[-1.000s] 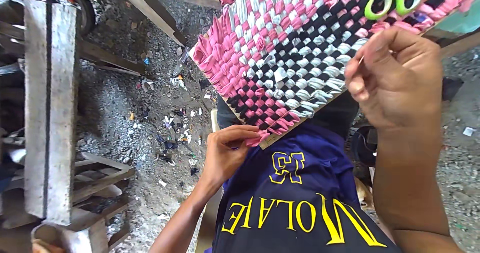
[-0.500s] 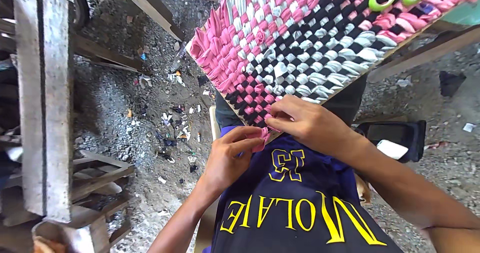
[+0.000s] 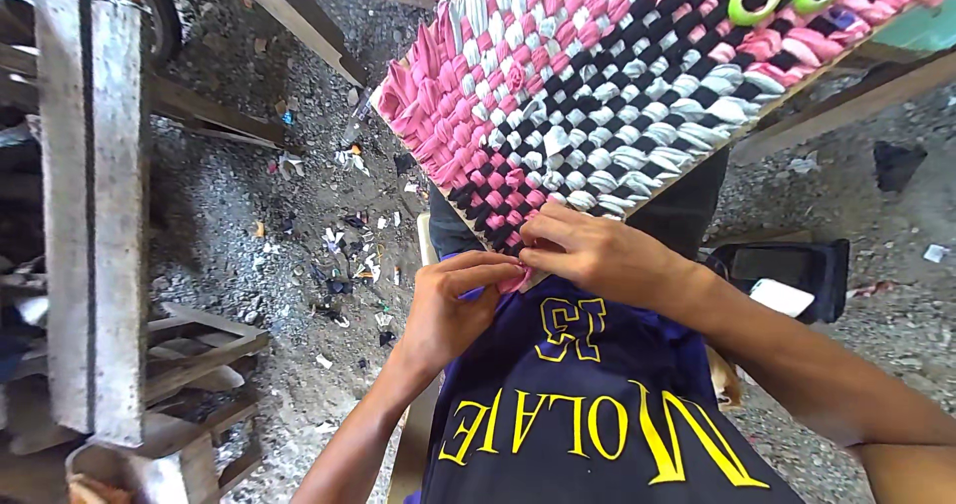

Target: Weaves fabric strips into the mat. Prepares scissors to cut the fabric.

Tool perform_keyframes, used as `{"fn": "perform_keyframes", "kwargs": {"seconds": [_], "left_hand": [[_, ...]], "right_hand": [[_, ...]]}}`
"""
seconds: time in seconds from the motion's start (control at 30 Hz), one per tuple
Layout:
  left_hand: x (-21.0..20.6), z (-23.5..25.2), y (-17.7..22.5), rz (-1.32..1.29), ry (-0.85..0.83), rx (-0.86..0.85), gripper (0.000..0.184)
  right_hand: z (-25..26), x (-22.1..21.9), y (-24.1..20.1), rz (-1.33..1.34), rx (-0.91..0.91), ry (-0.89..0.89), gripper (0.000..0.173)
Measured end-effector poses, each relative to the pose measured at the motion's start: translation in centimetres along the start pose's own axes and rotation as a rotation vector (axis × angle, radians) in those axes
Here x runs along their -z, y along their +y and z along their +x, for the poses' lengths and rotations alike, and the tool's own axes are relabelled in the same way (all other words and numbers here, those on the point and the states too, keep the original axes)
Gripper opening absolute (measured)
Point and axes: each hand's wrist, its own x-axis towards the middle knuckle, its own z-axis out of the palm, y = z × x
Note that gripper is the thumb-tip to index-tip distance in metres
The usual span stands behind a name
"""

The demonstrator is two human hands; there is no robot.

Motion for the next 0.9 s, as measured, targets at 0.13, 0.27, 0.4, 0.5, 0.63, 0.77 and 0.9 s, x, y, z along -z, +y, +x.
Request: {"fn": "perform_keyframes", "kwargs": {"seconds": [0.13,0.27,0.4,0.5,0.63,0.77,0.9], "left_hand": [[0.2,0.5,-0.9,-0.070,0.017,0.056,0.016],[0.2,1.0,-1.4,-0.127,0.029,0.102,0.013],[0.1,1.2,-1.7,-0.167,0.041,0.173,0.014],[0.4,1.3,-1.8,-0.316,0.041,0.275,0.017],[0.5,1.6,-1.8,-0.452,0.032,0.345,0.017],[0.2,1.9,-2.1,-0.547,-0.006,0.361,0.017],[-0.3,2.0,-2.0,-0.560,-0.004,0.380,0.017]], "right_hand": [[-0.1,-0.2,0.7,0.106,0.002,-0.008,0.019],[-0.1,-0.7,1.2,0.214,-0.029,0.009,0.018],[-0.1,-0.6,0.5,0.339,-0.119,0.026,0.024],[-0.1,-0.3,0.7,0.305,-0.114,0.106,0.028],[-0.4,-0.5,0.6,0.198,-0.066,0.237,0.017],[-0.7,-1.9,0.6,0.152,-0.021,0.250,0.012],[-0.4,-2.2,0.8,0.340,0.004,0.380,0.006]]}}
